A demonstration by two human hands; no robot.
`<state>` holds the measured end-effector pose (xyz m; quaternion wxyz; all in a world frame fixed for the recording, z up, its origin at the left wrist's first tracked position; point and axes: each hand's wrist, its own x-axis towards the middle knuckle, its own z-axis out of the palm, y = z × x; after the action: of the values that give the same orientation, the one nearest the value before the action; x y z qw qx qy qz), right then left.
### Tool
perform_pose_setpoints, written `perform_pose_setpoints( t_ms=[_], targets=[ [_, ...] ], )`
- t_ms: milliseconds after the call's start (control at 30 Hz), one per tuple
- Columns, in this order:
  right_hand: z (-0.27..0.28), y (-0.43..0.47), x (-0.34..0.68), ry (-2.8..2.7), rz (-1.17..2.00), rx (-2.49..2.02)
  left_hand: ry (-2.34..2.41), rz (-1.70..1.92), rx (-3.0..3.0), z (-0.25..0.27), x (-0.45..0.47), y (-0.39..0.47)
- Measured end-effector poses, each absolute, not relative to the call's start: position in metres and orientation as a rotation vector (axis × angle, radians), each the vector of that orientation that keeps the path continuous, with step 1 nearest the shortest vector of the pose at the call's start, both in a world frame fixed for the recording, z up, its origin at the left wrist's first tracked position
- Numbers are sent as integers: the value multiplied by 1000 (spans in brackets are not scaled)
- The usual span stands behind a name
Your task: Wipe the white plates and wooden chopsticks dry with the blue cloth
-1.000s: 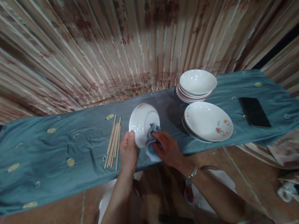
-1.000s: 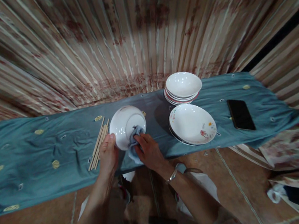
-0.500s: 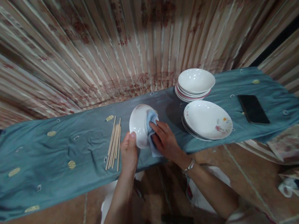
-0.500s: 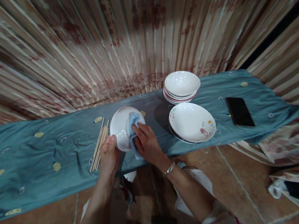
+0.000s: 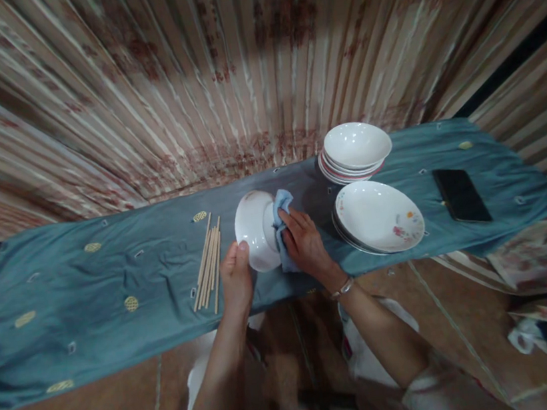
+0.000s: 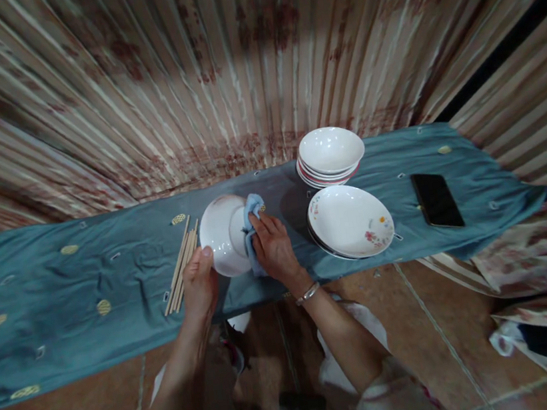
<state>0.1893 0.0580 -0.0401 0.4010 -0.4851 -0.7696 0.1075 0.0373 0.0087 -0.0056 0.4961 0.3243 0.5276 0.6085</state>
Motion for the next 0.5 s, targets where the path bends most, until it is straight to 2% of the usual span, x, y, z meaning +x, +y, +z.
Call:
perform_pose_setpoints(
  t_ms=[300,500],
  targets=[
    [-46,45,203,-1982,258,-1264,1259,1538,730,-5,40,12],
    [-29,25,207,-2028,350,-1197,1235,1558,723,-4,45,12]
  ],
)
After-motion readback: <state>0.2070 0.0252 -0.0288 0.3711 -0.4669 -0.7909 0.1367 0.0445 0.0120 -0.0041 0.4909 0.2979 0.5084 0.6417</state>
